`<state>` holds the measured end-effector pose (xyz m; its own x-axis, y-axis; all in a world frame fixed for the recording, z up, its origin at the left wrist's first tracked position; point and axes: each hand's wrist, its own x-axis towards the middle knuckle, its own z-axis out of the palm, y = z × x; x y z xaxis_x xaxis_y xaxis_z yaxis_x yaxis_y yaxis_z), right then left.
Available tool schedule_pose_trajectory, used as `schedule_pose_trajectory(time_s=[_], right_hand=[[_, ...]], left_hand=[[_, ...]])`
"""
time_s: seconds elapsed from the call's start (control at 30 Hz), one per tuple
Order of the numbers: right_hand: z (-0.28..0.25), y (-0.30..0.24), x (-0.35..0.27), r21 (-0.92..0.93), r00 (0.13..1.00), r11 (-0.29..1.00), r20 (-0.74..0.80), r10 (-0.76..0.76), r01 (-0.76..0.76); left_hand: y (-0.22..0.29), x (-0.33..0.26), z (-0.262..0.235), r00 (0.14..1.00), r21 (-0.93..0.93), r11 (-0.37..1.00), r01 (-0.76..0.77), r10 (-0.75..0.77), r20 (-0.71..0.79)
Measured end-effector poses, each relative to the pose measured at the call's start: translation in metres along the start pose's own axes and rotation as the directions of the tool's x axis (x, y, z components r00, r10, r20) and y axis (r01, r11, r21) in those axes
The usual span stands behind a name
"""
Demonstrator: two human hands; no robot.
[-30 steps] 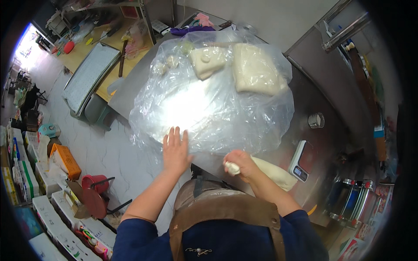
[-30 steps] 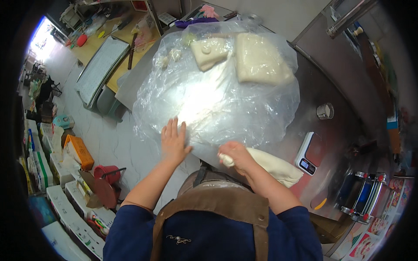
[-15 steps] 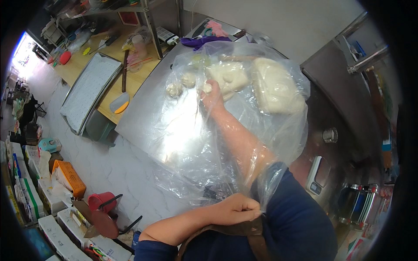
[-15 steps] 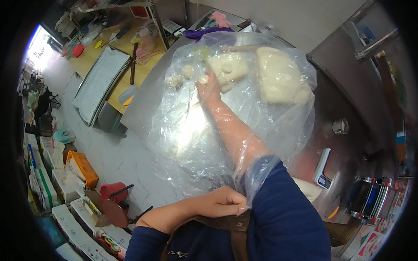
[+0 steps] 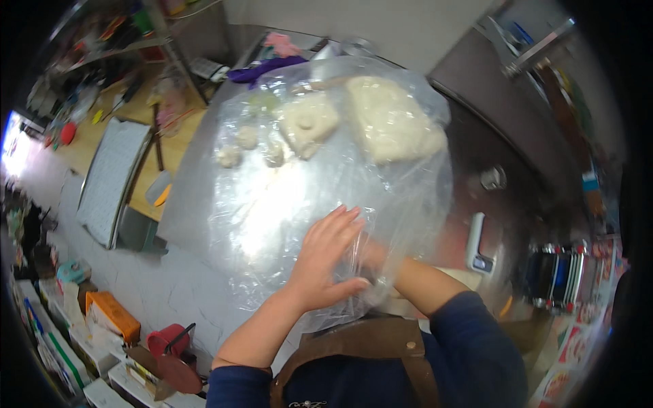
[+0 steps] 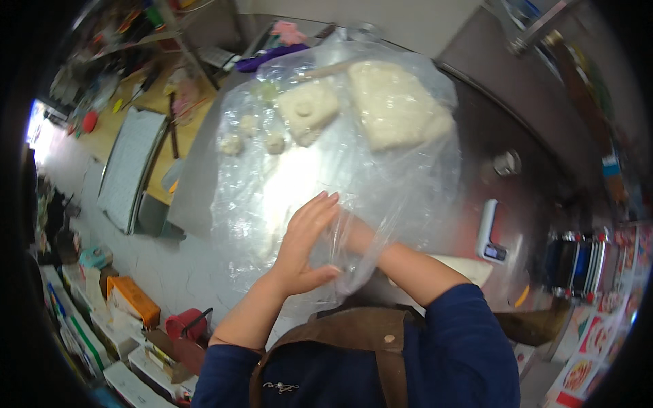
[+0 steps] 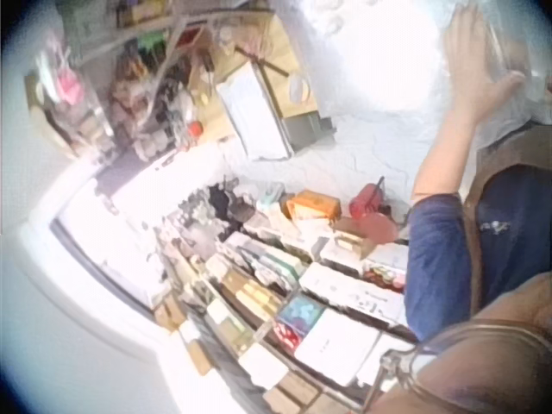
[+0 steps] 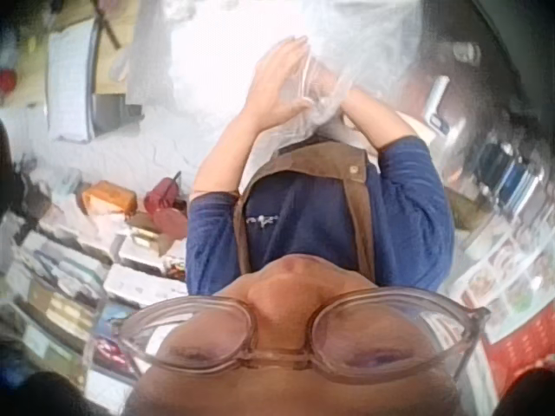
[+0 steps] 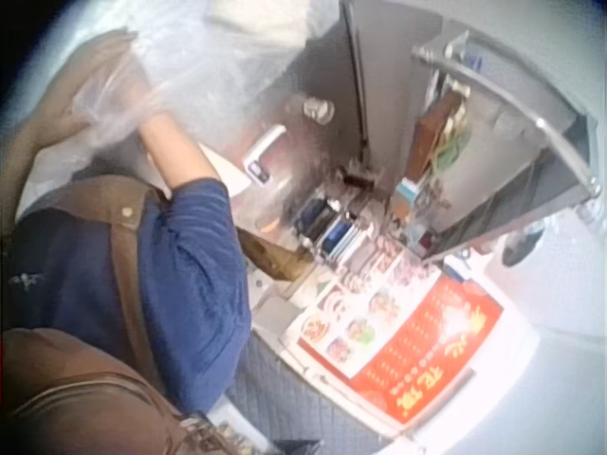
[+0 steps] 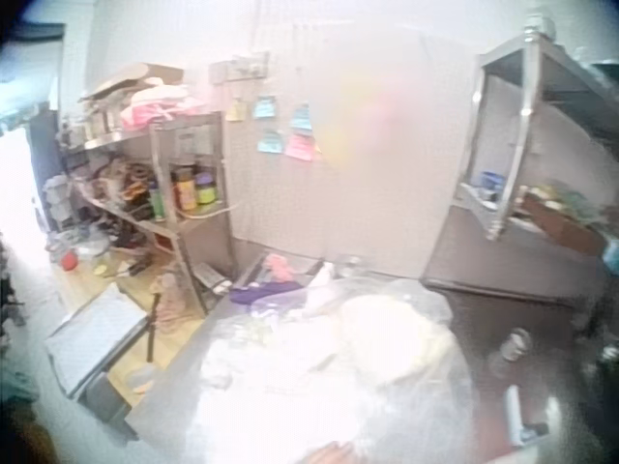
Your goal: The person portions dough by hand, repeatedly pinching off small pieces from a larger mass, weighing each piece on a digital scale, and adjusting the weight by adding or removing small amounts. The weighed portions are placed on a plastic sheet on the table.
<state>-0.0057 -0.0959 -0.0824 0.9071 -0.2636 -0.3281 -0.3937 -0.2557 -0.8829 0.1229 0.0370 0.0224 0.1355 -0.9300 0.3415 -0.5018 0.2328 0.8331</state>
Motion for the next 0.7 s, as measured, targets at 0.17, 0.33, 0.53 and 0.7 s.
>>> schedule_pose_trajectory(time_s=[0.17,0.33,0.53,0.7], right_hand=[[-0.082,-0.004,-0.177,-0.117,0.888,0.886,0.057,0.456,-0.448],[-0.118,0.024,-0.184,-0.277,0.836,0.937,-0.549,0.027,-0.212],[-0.191,0.143,-0.138,-0.585,0.691,0.371,-0.643,0.329,-0.721],[-0.227,0.183,-0.154,-0.498,0.652,0.426,-0.641,0.405,-0.755]], left_hand=[[-0.013,0.029,0.081,0.918,0.240,0.958,-0.155,0.050,0.393],[-0.075,0.022,0.116,0.751,0.485,0.848,-0.213,-0.175,0.636],[-0.107,-0.041,0.066,0.814,0.739,0.662,-0.124,-0.358,0.458],[-0.147,-0.106,0.017,0.839,0.911,0.298,0.284,-0.538,-0.086]])
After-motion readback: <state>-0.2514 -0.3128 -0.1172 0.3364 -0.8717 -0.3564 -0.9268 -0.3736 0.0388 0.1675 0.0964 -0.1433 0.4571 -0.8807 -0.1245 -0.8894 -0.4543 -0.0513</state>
